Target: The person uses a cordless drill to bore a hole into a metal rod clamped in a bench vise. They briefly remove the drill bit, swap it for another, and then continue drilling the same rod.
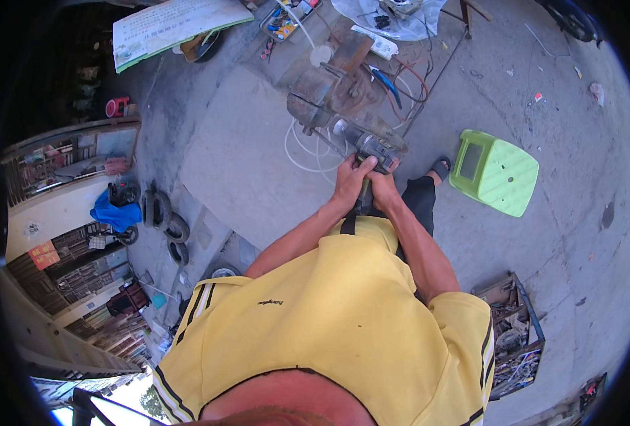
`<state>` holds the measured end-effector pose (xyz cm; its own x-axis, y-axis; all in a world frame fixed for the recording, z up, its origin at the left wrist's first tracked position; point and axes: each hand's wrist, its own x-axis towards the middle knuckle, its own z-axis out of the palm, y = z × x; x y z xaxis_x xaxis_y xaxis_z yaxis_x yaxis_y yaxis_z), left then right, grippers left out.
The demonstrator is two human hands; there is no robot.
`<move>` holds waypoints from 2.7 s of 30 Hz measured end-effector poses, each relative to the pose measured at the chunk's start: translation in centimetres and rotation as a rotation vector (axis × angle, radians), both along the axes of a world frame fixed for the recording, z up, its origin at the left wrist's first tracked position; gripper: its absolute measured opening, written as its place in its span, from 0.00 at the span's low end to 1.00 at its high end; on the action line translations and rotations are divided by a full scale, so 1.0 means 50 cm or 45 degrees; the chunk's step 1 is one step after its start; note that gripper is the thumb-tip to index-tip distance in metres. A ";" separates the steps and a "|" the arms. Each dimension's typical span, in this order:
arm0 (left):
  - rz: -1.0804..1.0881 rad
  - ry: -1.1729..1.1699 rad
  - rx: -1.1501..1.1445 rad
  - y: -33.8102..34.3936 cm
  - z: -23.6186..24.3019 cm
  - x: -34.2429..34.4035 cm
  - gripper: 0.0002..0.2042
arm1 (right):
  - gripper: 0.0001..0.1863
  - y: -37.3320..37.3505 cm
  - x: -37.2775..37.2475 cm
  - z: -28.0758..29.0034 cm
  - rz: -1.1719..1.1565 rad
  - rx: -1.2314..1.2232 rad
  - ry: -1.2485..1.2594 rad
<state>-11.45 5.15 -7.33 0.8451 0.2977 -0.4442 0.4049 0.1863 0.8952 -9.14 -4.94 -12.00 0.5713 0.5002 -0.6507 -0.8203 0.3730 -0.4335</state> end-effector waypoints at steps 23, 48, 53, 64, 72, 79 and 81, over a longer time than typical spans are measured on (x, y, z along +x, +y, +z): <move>0.011 -0.023 -0.023 0.006 -0.008 -0.002 0.25 | 0.13 0.006 -0.016 -0.046 0.012 -0.071 -0.073; -0.025 0.000 0.002 0.013 -0.004 0.016 0.27 | 0.14 0.010 -0.004 -0.021 -0.057 -0.030 -0.006; -0.032 0.034 0.032 0.014 0.000 0.023 0.23 | 0.15 0.012 0.008 -0.011 -0.011 -0.085 -0.028; -0.025 0.070 0.119 0.019 0.003 0.030 0.25 | 0.17 0.016 0.017 -0.017 -0.017 0.026 0.064; 0.000 0.059 0.117 0.017 0.009 0.033 0.24 | 0.17 0.016 0.024 0.008 -0.010 -0.015 0.075; -0.017 0.031 0.121 0.006 -0.009 0.027 0.24 | 0.17 0.007 0.020 -0.015 -0.048 0.012 0.077; -0.022 0.027 0.126 0.001 -0.017 0.024 0.24 | 0.17 -0.001 0.013 -0.017 -0.045 0.013 0.103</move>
